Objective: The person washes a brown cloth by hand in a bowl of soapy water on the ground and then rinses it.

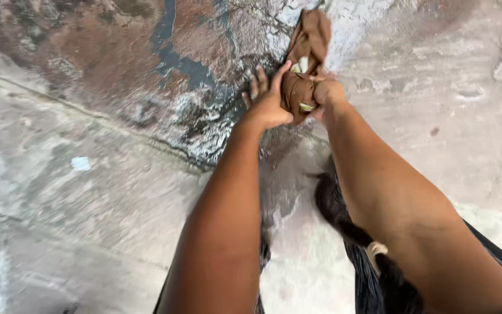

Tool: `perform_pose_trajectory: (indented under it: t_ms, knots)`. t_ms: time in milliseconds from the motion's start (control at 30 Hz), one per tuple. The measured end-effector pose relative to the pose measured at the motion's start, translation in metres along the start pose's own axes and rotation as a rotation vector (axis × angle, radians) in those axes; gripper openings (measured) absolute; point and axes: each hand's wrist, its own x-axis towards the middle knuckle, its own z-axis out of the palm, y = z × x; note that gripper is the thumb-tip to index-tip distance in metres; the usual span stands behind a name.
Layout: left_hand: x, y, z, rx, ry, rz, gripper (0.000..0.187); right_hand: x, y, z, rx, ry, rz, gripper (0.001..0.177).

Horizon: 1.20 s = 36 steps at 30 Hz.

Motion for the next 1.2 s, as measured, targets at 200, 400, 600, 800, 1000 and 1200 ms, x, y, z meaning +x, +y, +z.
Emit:
perform_pose_trajectory:
  t_ms: [200,400,600,800,1000,1200]
  knots:
    - [-0.123,0.065,-0.03,-0.438,0.065,0.39,0.105,-0.144,-0.011,0.005,0.253,-0.752,-0.078,0.025]
    - [-0.244,0.21,-0.083,-0.318,0.226,0.378,0.095,-0.293,-0.086,0.021,0.401,-0.678,-0.085,0.025]
    - [-0.357,0.357,-0.123,-0.435,0.327,0.355,0.074,-0.437,-0.19,0.024,0.336,-0.493,-0.148,0.025]
    - [-0.447,0.46,-0.134,-0.727,0.405,0.56,0.059,-0.578,-0.311,0.034,0.288,-0.448,-0.055,0.044]
    - [-0.507,0.538,-0.136,-1.079,0.382,0.673,0.059,-0.668,-0.364,0.031,0.248,-0.548,0.027,0.04]
    - [-0.546,0.58,-0.162,-1.289,0.295,0.621,0.064,-0.724,-0.384,0.042,0.338,-0.604,0.004,0.043]
